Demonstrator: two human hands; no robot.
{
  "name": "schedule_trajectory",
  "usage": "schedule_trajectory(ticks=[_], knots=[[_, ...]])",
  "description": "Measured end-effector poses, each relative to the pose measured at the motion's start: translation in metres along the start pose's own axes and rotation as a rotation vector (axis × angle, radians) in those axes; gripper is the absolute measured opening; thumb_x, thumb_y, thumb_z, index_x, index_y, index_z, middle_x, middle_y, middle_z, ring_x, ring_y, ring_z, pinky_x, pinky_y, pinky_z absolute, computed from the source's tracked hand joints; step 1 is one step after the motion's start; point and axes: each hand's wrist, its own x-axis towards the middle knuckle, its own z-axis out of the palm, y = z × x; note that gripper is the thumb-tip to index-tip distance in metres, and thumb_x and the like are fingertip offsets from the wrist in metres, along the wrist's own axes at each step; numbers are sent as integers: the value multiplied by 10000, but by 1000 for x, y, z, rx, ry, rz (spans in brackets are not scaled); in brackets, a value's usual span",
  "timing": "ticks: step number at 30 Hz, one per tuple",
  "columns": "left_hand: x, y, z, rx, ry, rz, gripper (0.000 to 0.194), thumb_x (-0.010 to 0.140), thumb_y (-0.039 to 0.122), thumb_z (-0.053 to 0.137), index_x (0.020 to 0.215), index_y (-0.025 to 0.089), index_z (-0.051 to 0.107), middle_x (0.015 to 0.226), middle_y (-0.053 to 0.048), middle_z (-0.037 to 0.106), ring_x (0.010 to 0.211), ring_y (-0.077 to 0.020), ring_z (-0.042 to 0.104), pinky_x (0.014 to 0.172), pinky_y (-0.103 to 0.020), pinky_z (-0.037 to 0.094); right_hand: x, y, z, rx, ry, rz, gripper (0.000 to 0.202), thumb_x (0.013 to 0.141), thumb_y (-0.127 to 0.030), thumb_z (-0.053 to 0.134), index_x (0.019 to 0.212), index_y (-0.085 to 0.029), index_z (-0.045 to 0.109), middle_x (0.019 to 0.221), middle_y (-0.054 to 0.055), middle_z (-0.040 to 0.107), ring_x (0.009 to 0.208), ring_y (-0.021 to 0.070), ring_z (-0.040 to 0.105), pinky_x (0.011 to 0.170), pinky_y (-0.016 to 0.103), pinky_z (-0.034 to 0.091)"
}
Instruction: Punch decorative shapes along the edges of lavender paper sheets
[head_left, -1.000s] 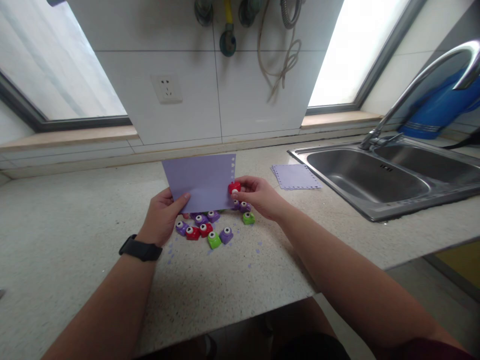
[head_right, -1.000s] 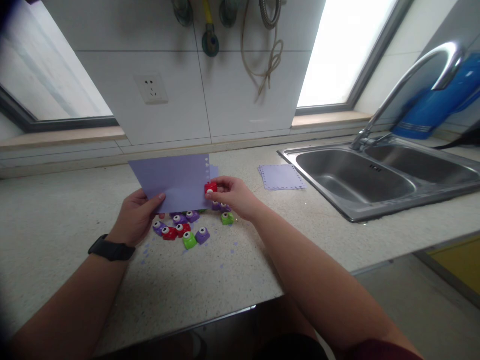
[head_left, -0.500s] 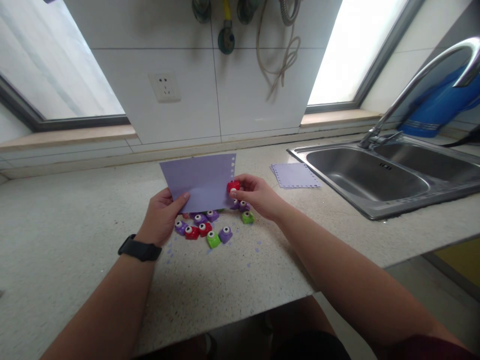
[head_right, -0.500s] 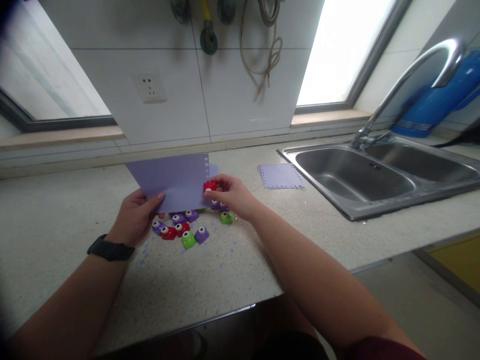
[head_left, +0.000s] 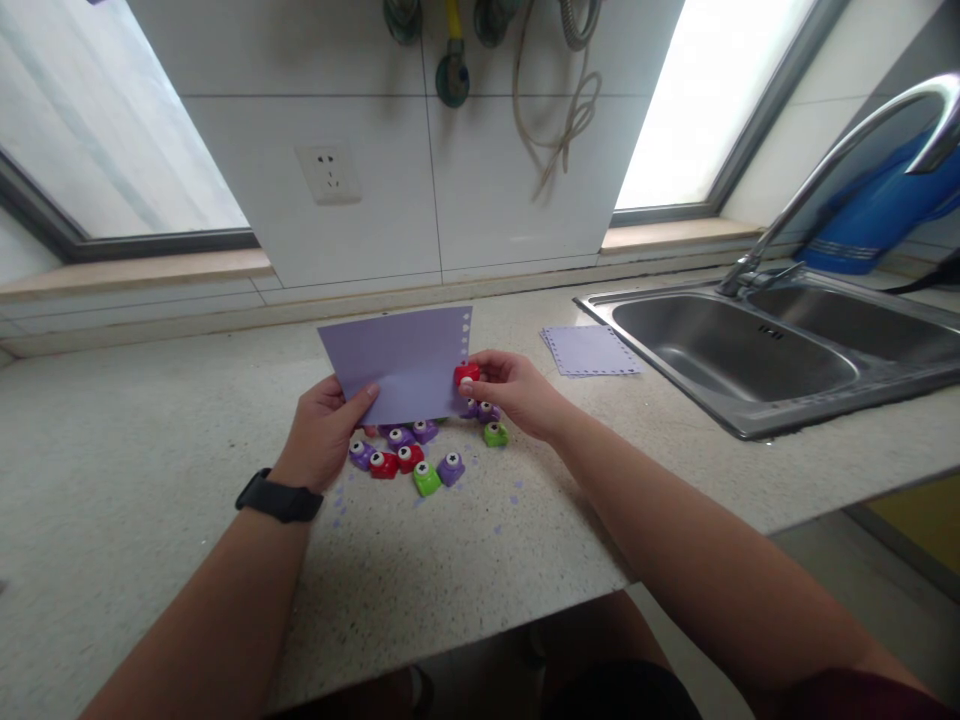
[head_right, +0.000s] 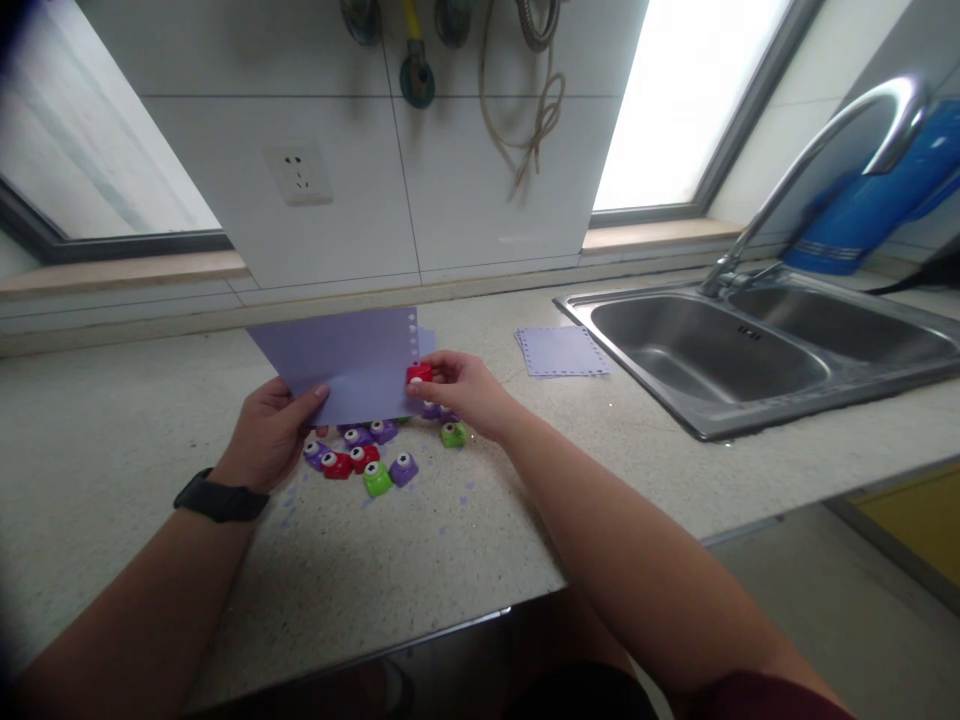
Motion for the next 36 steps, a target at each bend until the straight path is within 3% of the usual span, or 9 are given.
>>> schedule_trajectory(ticks=[36], knots=[[-1,1,0,26,-3,5,377,715,352,876,1013,163,745,952,-65,771,518,-100,588,431,-211,483,-1,-1,0,10,-33,-9,297,706,-287,901,949,-233,741,943,28,744,851,159,681,832,347,564]])
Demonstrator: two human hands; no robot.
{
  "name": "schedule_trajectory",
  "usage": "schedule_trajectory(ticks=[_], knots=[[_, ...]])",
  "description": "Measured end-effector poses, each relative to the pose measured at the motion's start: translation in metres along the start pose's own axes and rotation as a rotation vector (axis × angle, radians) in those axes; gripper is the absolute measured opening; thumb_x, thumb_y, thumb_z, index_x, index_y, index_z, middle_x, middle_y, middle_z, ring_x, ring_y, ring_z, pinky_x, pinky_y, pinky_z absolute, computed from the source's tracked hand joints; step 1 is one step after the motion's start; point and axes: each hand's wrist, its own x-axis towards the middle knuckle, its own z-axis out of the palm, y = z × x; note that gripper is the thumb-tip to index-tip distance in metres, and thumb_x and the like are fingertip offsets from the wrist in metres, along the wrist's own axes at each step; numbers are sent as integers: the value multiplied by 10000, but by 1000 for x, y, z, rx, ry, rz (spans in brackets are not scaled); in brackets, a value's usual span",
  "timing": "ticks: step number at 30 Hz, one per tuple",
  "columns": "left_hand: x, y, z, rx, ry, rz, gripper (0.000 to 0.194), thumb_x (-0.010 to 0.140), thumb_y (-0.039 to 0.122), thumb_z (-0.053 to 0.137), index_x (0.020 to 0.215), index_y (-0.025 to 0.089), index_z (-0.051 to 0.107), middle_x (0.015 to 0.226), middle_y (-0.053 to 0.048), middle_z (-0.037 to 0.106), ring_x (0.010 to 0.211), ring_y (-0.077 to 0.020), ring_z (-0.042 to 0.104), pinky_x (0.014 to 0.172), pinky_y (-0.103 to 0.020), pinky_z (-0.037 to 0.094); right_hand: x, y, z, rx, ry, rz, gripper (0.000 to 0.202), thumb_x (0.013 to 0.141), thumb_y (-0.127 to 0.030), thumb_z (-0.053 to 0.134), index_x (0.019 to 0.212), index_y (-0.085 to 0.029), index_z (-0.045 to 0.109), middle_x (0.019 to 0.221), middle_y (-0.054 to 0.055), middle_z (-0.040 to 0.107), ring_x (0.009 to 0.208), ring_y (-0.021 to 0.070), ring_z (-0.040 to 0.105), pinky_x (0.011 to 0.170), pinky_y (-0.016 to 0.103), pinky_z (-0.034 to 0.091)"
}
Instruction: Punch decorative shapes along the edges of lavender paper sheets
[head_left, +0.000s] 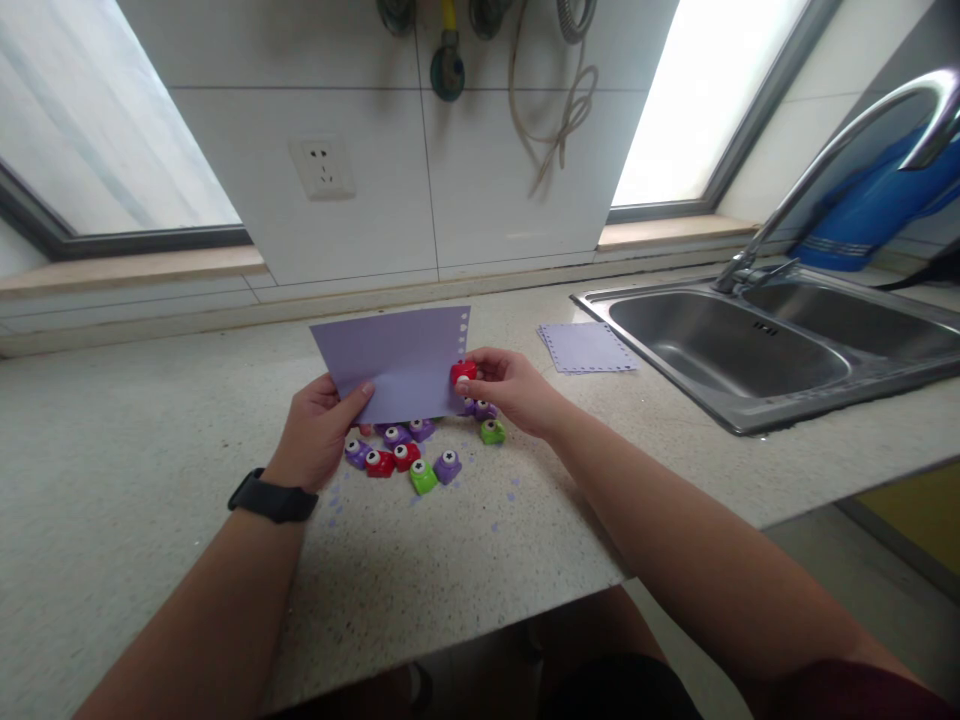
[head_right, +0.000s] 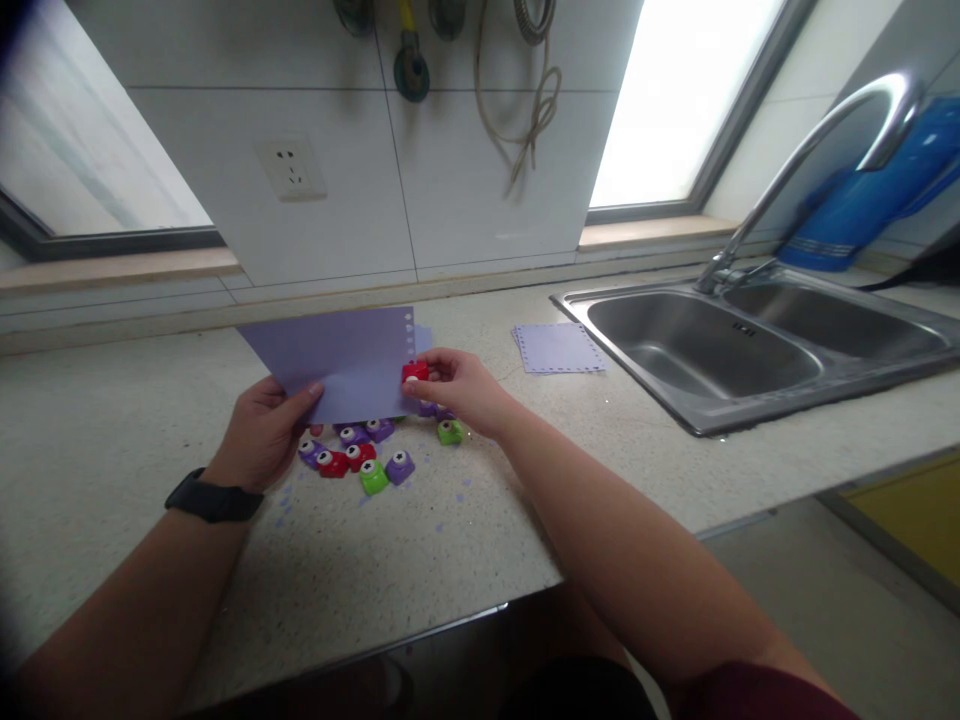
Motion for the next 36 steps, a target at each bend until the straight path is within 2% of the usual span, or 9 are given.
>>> schedule_trajectory(ticks=[11,24,28,36], knots=[[1,-2,-1,-12,-19,16,375,729,329,872,1037,158,743,978,-70,768,540,-94,599,430,-190,509,1,2,0,14,-6,18,344,678,-295,907,973,-216,748,956,30,748,867,155,680,860,334,555],[0,0,1,-59,-38,4,324,733,287,876,1013,179,755,991,-59,775,527,-90,616,414,-182,522,-1,-4,1,-26,26,-11,314,664,-280,913,918,-194,751,878,24,737,780,136,660,777,314,540],[0,1,3,-74,-25,3,320,717,280,884,997,184,761,989,-57,777,520,-91,618,410,-183,523,-2,-6,2,-6,45,-37,299,651,-266,921,882,-190,747,841,11,730,751,120,653,749,298,534],[-1,2,1,-35,26,15,343,690,301,889,987,180,766,972,-48,770,543,-93,622,426,-179,520,-3,-10,7,16,49,6,341,606,-244,934,879,-185,740,839,10,731,751,122,663,765,298,556]])
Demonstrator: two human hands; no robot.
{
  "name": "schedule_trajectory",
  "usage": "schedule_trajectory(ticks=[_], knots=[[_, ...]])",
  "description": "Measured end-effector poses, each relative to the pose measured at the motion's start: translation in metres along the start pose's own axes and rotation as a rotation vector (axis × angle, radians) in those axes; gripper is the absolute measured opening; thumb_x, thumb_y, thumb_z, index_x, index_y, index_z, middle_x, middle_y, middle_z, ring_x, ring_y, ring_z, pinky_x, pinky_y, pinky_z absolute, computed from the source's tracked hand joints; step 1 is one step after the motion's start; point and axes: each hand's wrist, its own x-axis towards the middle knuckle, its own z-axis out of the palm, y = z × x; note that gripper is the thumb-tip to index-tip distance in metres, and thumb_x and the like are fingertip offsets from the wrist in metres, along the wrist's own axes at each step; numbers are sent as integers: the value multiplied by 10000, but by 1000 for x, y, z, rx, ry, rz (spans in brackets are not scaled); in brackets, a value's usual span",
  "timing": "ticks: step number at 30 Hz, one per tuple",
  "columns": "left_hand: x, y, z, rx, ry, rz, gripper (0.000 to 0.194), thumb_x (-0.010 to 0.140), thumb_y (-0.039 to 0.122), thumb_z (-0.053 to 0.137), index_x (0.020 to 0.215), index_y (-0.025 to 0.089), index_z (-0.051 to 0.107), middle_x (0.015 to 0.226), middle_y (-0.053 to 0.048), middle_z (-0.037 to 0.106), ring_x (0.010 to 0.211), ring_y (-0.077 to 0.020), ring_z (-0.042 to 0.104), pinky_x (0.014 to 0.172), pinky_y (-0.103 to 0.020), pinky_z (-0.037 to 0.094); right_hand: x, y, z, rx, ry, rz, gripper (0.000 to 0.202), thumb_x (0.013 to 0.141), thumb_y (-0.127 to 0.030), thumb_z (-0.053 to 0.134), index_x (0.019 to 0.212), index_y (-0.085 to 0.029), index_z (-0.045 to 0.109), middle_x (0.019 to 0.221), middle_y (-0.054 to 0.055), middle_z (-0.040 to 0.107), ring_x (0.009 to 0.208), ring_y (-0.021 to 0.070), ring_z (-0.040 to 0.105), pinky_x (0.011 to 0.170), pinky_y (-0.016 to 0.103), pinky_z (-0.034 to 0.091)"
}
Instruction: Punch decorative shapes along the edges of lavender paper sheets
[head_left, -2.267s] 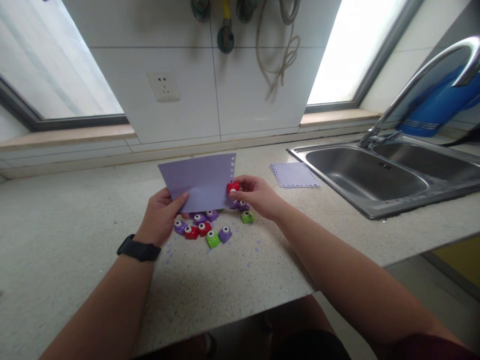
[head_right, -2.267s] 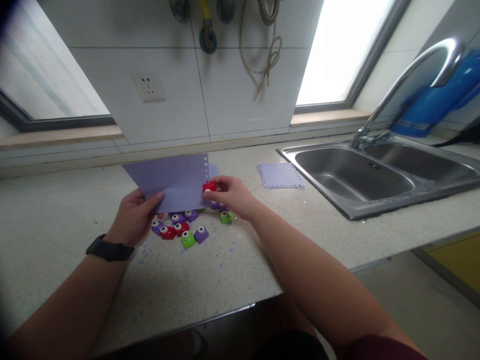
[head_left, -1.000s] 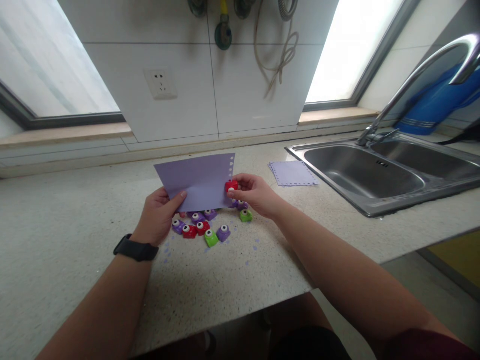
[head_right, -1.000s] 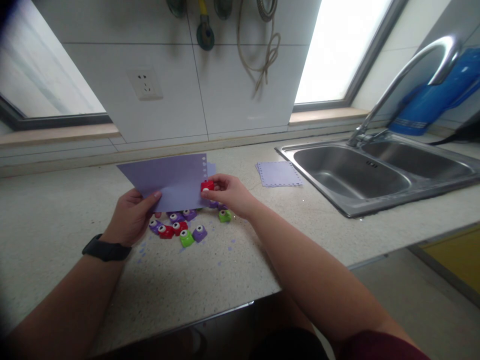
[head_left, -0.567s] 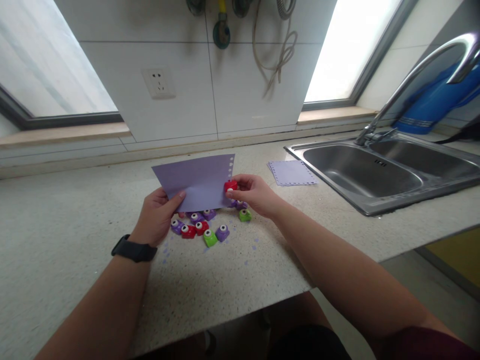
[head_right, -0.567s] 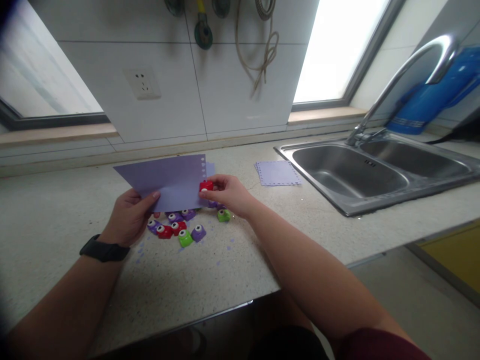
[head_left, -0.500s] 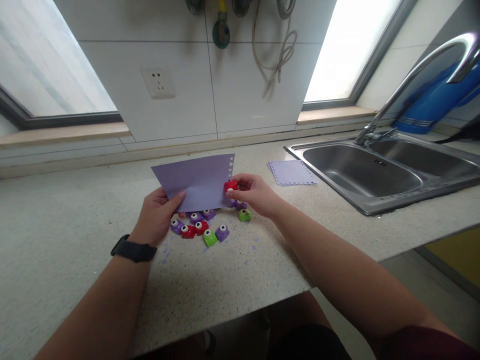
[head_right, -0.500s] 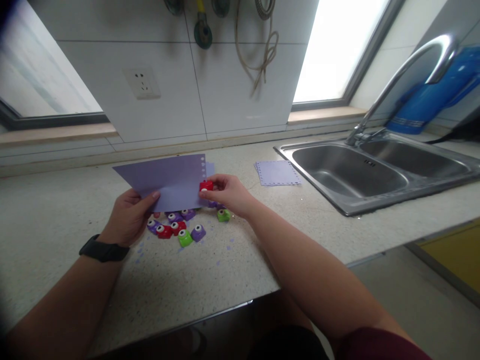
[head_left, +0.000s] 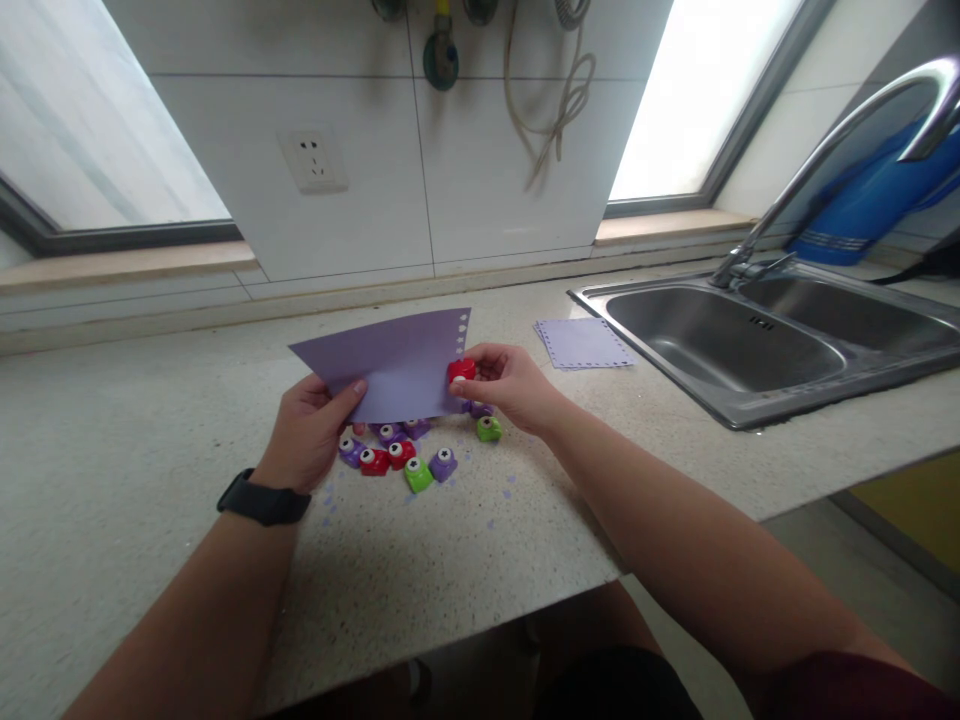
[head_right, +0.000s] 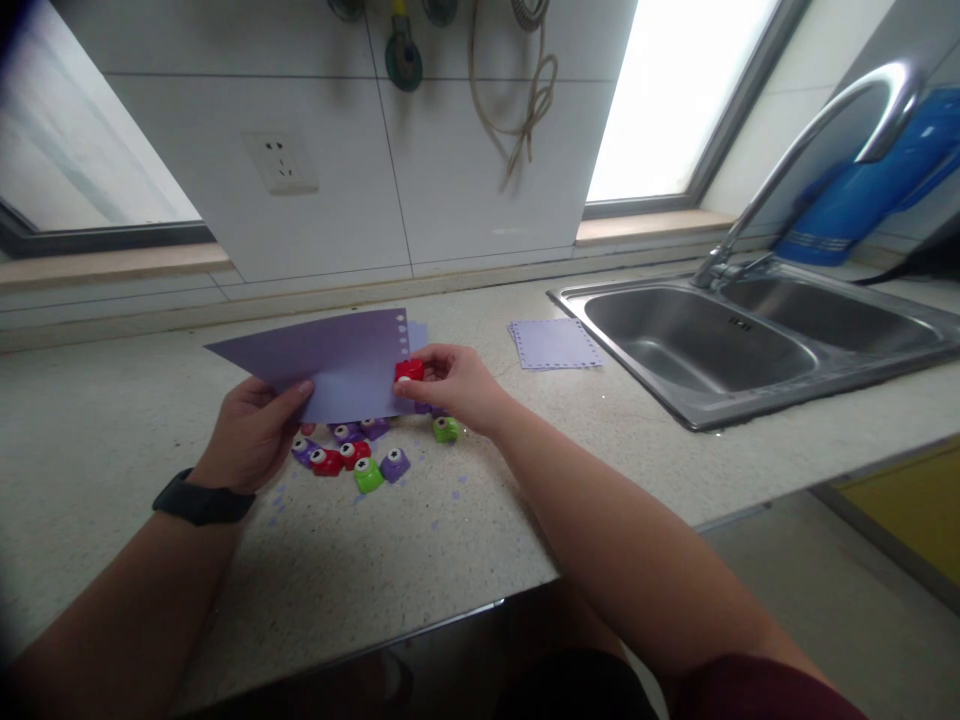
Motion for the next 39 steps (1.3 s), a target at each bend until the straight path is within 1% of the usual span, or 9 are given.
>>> schedule_trajectory(ticks=[3,8,13,18,25,31,39], knots=[[0,0,0,3,3,0,368,693,308,887,1017,186,764,985,-51,768,545,-89,618,424,-175,515,0,0,0,3,-4,-2,339,605,-242,935,880,-190,743,840,9,732,754,122,665,772,298,557],[-1,2,2,0,13,0,353,685,304,893,995,189,769,976,-42,767,578,-99,632,430,-172,524,-1,-1,-1,-21,-13,-7,345,612,-255,932,895,-195,745,850,13,731,765,130,665,771,305,557],[-2,3,3,-3,11,-4,384,689,310,890,1027,184,760,1007,-53,767,566,-91,624,430,-174,522,-1,-1,-1,-27,-7,-3,362,599,-270,937,891,-190,737,852,13,732,771,132,666,780,307,561],[-2,4,3,-13,0,-1,355,692,298,886,1003,181,759,960,-40,762,569,-95,620,425,-172,514,-1,-1,-2,-25,-11,-9,344,614,-274,933,887,-193,739,853,15,734,777,134,667,783,309,561],[-2,4,4,-19,5,-22,354,687,283,888,1003,185,760,1023,-46,768,568,-101,629,426,-185,519,-1,-1,-1,-47,-11,-9,333,621,-278,927,877,-192,732,845,16,725,766,136,660,764,310,557],[-3,6,6,-30,8,-27,327,678,276,891,958,171,761,966,-38,766,547,-94,609,412,-183,513,-1,1,-1,-3,-12,-5,329,610,-252,935,853,-190,723,831,13,725,749,128,661,758,305,554],[-4,7,6,-31,-6,-36,325,700,260,877,994,186,758,999,-39,767,555,-95,617,415,-182,515,-2,0,-1,-19,-16,7,350,590,-264,937,835,-190,698,808,4,713,745,132,659,744,303,551]])
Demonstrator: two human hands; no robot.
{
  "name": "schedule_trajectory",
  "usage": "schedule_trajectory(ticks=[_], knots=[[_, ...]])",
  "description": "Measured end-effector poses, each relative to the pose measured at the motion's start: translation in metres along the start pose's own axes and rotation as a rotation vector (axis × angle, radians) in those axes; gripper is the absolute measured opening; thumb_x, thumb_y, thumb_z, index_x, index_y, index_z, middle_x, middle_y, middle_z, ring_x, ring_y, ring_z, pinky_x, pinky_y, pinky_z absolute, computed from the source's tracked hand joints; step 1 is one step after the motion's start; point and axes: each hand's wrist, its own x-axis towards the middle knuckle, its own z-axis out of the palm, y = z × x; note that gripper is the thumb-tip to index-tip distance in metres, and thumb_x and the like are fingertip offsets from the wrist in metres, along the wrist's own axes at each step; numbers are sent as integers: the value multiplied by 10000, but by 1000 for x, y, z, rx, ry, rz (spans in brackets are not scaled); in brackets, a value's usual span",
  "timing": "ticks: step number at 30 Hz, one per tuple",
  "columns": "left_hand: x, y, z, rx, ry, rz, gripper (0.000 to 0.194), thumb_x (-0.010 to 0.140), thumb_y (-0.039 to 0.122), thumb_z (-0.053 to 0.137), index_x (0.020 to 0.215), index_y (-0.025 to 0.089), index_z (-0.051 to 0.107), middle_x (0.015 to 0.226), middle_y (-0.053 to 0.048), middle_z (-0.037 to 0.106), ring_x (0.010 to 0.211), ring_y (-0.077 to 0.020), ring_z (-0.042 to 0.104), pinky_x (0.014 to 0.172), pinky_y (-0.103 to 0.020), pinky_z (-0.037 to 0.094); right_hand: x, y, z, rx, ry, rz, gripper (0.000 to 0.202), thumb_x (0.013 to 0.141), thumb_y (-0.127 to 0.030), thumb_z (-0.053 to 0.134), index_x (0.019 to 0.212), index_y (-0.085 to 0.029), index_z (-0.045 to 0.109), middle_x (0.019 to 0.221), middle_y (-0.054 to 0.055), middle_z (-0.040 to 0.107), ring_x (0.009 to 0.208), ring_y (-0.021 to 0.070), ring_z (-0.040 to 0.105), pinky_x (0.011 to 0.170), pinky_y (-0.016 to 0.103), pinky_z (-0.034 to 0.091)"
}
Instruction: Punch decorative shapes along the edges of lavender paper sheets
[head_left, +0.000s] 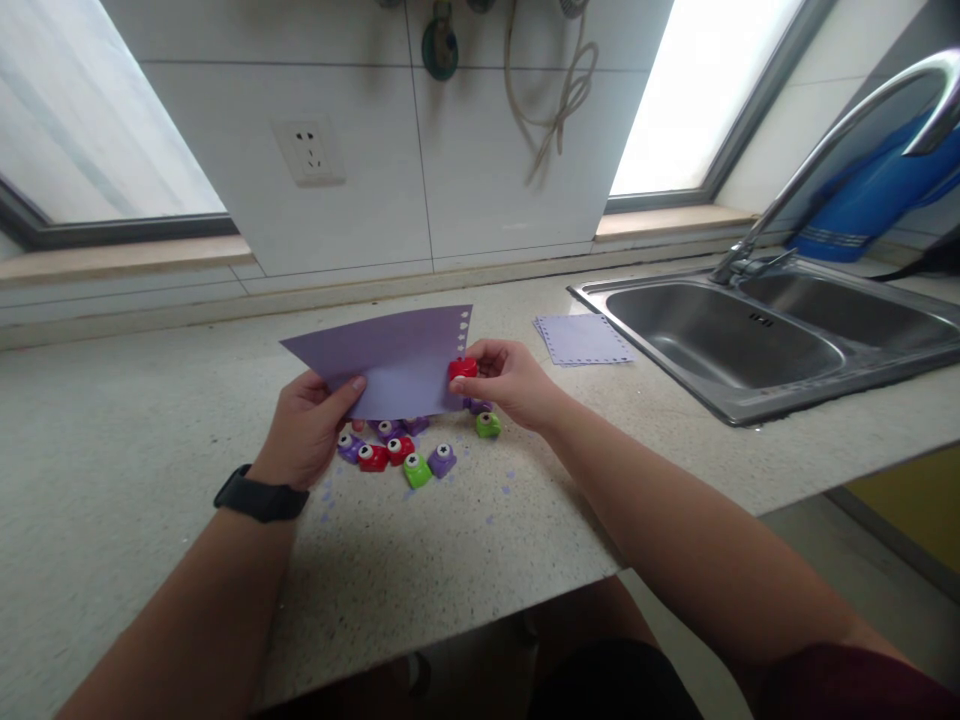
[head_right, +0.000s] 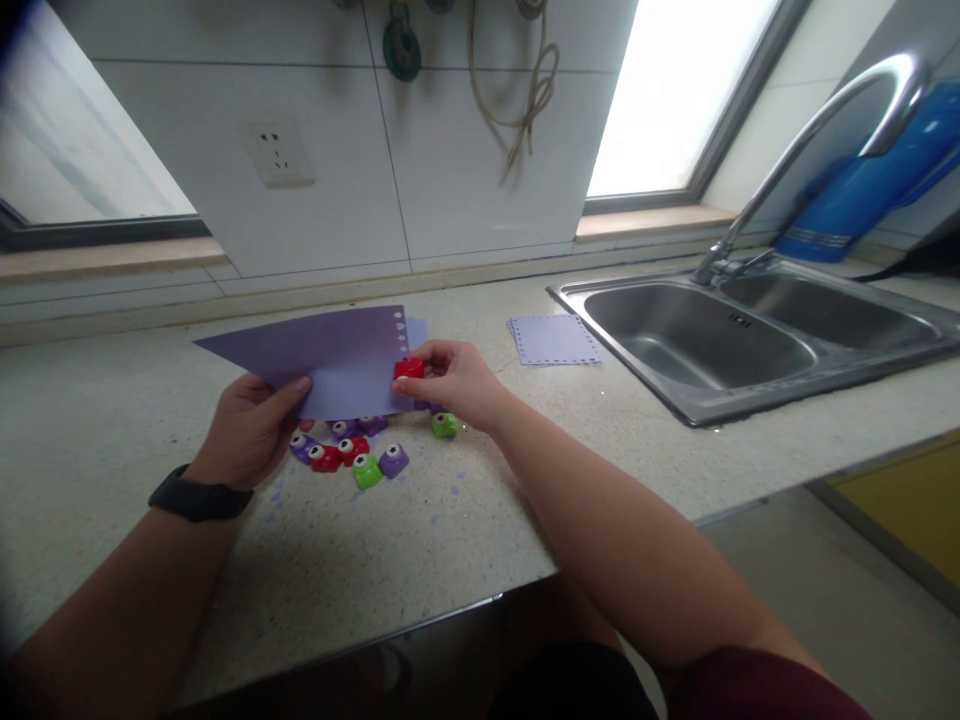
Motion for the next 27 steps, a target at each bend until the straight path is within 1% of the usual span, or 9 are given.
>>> schedule_trajectory(ticks=[8,14,19,27], knots=[[1,-2,-1,5,-7,14,371,706,271,871,1048,187,753,1036,-52,771,547,-96,619,416,-182,504,0,-3,2,12,11,-5,349,581,-273,933,822,-198,692,805,1,713,746,132,655,749,305,560],[2,-4,-3,12,-5,22,344,704,274,876,1018,193,760,1027,-47,773,547,-94,620,427,-181,505,0,-2,1,-1,-4,0,355,592,-277,933,835,-192,688,815,3,706,756,133,656,748,299,553],[1,-2,-1,-4,-2,15,322,699,256,879,988,184,758,991,-40,768,552,-94,616,419,-181,518,-1,-2,0,-3,-8,4,367,583,-283,936,822,-190,674,785,-4,696,726,126,645,721,291,549],[1,-1,-1,16,5,12,311,678,271,875,948,177,752,971,-34,757,550,-96,605,414,-195,509,-1,0,1,6,-9,24,389,566,-279,938,810,-195,647,746,-20,665,686,117,627,682,283,533]])
